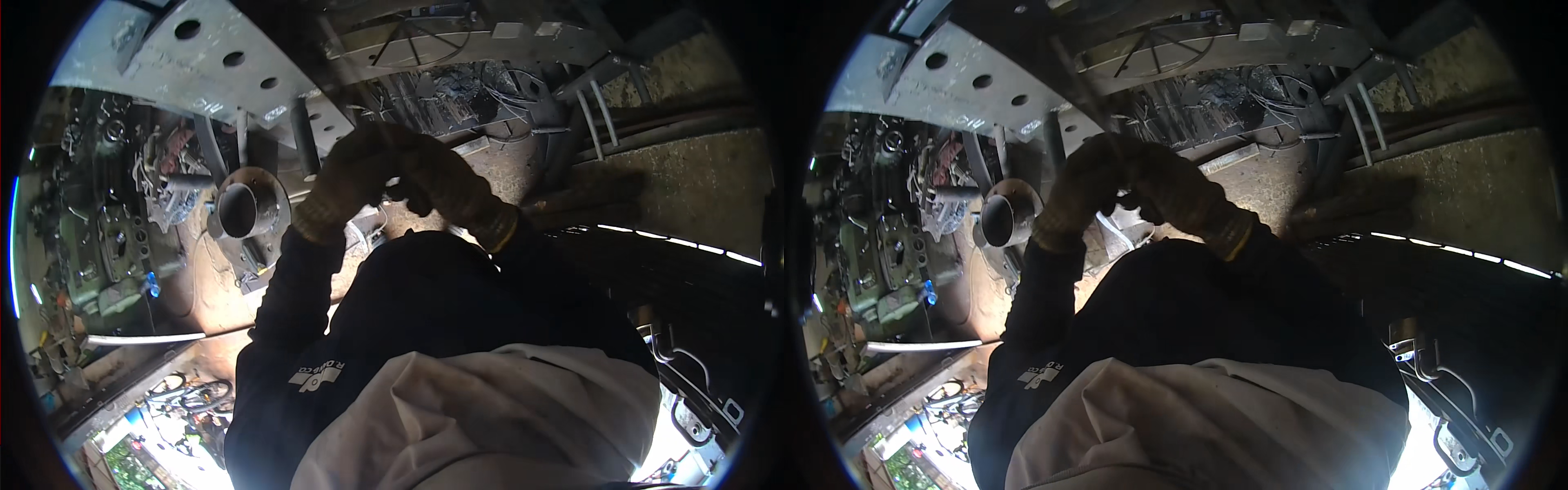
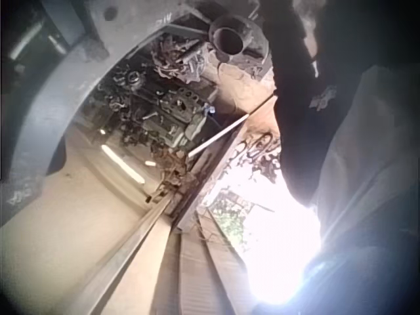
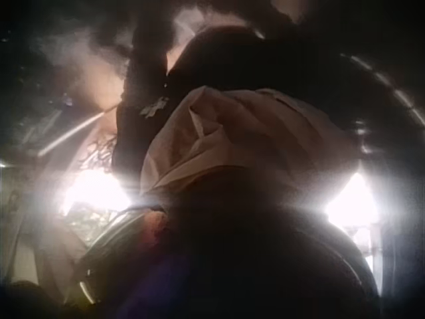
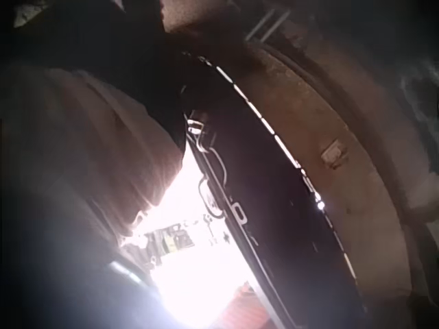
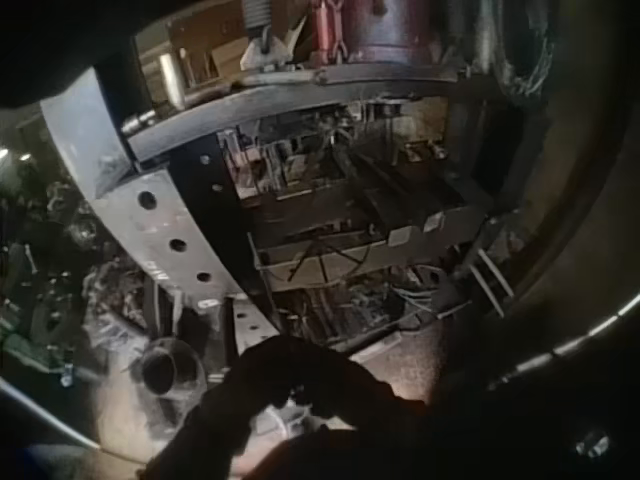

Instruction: The person works with wires on a metal component by hand while wearing gloves, threading the wires through holes and twisting them together.

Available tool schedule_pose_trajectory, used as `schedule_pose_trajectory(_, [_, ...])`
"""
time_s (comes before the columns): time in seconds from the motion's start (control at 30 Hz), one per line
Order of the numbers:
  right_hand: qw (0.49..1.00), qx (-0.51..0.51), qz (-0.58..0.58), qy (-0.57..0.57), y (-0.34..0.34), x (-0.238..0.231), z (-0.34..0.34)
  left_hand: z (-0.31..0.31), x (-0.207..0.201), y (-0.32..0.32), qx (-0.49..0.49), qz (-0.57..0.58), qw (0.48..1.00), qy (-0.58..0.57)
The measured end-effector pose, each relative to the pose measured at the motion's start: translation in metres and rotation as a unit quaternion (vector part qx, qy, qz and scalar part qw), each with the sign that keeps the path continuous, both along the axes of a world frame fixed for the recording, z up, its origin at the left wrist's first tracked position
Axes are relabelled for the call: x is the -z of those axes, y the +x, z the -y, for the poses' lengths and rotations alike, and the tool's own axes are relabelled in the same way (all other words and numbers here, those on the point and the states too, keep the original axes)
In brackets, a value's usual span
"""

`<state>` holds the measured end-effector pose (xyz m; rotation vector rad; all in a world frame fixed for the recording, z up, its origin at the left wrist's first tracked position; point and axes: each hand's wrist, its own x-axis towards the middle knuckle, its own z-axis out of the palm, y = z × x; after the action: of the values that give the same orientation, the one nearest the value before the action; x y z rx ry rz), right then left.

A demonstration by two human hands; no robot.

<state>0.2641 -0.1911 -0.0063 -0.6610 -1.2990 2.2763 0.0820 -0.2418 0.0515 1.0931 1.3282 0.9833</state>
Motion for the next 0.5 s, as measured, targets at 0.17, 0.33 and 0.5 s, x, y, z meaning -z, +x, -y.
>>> schedule_pose_trajectory(0.17, [0.982, 0.155, -0.096, 0.057, 0.039, 0.005, -0.013, -0.058, 0.022, 0.04, 0.127, -0.023, 0.992, 0.004])
schedule_pose_trajectory(0.33, [0.963, 0.239, 0.016, 0.124, 0.067, 0.029, -0.047, -0.094, 0.023, 0.046, 0.157, -0.104, 0.979, 0.074])
schedule_pose_trajectory(0.5, [0.967, 0.237, 0.084, 0.044, 0.092, 0.018, -0.074, -0.154, 0.012, -0.016, 0.003, -0.435, 0.858, 0.272])
